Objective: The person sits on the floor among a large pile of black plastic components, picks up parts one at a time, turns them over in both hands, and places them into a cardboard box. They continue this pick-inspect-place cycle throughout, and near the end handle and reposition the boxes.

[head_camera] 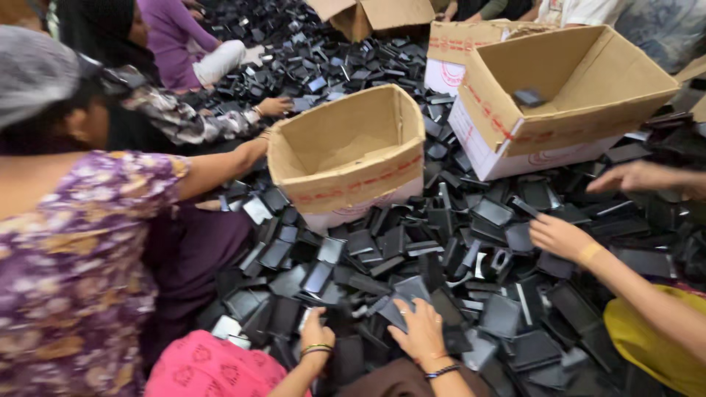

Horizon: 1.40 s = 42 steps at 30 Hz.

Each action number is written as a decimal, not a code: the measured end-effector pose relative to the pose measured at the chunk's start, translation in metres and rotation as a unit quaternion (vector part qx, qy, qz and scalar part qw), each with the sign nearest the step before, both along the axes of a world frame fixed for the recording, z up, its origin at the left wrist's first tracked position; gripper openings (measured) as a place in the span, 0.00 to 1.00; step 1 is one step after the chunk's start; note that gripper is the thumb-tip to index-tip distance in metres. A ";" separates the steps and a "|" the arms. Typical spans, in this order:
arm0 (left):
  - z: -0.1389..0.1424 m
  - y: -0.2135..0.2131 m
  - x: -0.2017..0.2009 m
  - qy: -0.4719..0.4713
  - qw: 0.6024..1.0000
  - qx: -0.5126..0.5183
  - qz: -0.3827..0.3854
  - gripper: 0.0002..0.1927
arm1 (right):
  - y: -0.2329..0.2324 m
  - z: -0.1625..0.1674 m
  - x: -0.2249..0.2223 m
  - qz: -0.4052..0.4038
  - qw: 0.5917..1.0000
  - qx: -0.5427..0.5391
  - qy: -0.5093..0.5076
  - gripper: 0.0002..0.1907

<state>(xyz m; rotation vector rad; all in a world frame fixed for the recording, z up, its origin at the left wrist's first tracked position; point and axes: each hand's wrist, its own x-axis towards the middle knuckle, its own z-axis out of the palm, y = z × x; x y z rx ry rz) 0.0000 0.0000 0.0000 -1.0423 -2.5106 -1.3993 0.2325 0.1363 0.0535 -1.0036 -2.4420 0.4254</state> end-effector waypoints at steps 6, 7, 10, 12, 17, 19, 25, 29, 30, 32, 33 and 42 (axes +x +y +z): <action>0.035 -0.031 -0.036 -0.322 0.934 0.036 -0.150 0.22 | -0.017 0.034 -0.004 0.089 0.981 0.005 0.175 0.35; 0.042 -0.041 -0.036 -0.432 0.883 0.024 -0.184 0.22 | -0.034 0.039 -0.004 0.123 0.974 -0.016 0.188 0.35; 0.057 -0.062 -0.034 -0.680 0.697 0.017 -0.227 0.19 | -0.094 0.042 -0.030 0.264 0.943 -0.081 0.185 0.35; 0.065 -0.067 -0.034 -0.758 0.615 0.069 -0.207 0.17 | -0.114 0.044 -0.055 0.293 0.924 -0.114 0.217 0.36; 0.067 -0.086 -0.003 -0.669 0.614 0.363 -0.209 0.25 | -0.148 0.031 -0.087 0.203 0.925 -0.083 0.312 0.37; 0.073 -0.081 0.002 -0.671 0.625 0.379 -0.126 0.29 | -0.171 0.028 -0.103 0.100 0.936 -0.093 0.325 0.37; 0.107 -0.091 -0.017 -0.608 0.715 0.337 -0.080 0.39 | -0.183 0.061 -0.102 0.062 0.944 -0.149 0.289 0.34; 0.104 -0.091 -0.018 -0.627 0.725 0.265 -0.105 0.38 | -0.171 0.052 -0.111 0.074 0.942 -0.148 0.293 0.34; 0.096 -0.088 -0.015 -0.616 0.751 0.218 -0.095 0.38 | -0.173 0.040 -0.114 0.088 0.945 -0.150 0.279 0.34; 0.076 -0.078 -0.016 -0.599 0.755 0.249 -0.099 0.37 | -0.174 0.010 -0.120 0.101 0.953 -0.143 0.246 0.34; 0.066 -0.074 -0.017 -0.590 0.756 0.264 -0.100 0.36 | -0.174 -0.006 -0.121 0.100 0.959 -0.140 0.225 0.35; 0.068 -0.088 -0.016 -0.816 0.535 0.213 0.038 0.37 | -0.170 -0.059 -0.086 0.241 0.959 -0.082 0.127 0.31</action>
